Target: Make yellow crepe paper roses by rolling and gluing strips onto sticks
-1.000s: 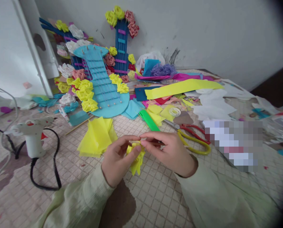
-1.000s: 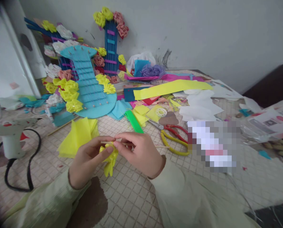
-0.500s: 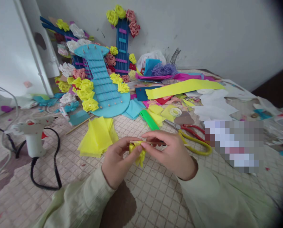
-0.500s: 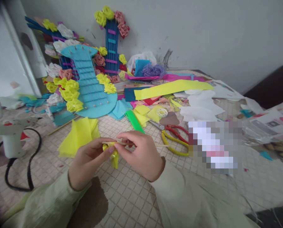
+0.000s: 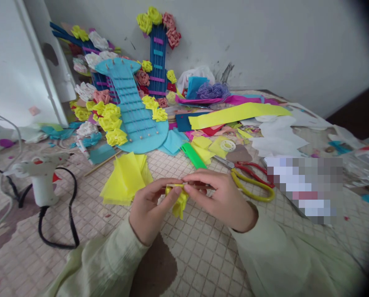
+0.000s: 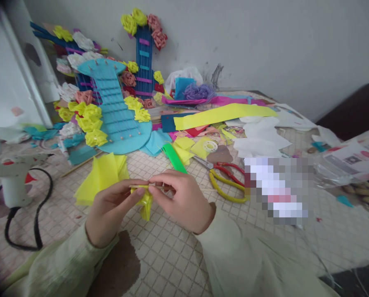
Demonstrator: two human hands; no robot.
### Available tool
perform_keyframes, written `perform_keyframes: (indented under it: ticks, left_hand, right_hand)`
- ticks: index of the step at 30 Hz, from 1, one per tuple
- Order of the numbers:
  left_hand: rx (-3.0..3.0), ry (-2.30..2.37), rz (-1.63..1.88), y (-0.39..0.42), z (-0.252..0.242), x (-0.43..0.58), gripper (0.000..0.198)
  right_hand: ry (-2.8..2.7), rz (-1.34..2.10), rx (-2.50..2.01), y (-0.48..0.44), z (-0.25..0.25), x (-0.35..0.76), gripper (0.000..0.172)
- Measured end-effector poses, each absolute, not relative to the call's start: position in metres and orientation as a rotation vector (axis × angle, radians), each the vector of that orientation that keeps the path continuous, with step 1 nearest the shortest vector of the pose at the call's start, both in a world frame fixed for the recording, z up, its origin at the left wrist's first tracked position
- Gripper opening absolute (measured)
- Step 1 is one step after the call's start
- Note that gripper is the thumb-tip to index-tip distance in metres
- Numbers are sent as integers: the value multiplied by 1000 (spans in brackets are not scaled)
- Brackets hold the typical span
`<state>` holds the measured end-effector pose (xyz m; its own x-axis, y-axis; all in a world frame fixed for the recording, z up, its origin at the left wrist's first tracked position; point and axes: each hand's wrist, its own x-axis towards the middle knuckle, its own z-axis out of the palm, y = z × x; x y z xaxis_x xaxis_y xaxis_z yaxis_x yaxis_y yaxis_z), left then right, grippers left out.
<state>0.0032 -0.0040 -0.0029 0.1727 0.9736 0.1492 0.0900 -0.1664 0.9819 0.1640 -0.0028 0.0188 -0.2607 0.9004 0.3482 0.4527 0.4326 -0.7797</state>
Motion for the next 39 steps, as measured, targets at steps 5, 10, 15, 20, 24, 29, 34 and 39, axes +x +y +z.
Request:
perform_keyframes:
  ticks: [5,10,15,20,24,29,34,39]
  left_hand:
    - [1511,1164,1145,-5,-5,5,19]
    - [1655,1270,1199,-7,-6,6,24]
    - [1691,1323,1271,-10,-7,8,26]
    - [1569,1285,1308,-12,-8,11,28]
    - [1446,1271,1269,-12,-7,13,31]
    - [1365,1219,1237,-10,-6,13,34]
    - [1334,1212,1197,-11,-5,12,35]
    - [1340,1197,1232,-11,-6,12,33]
  right_hand:
    - [-1819,689,-1188,-3,16,163,12]
    - [-1774,700,-1223,-3,14,163,11]
    - [-1758,679,-1248,-4,15,162,9]
    - [-1767,644,-1252,-6,14,159,7]
    - [-1782,601,-1271,-6,12,157,7]
    - [-1857,463,-1220,-6,12,158,9]
    - [-1918,354,-1171,-6,12,158,13]
    - [-1837,477,-1206,-6,11,158,8]
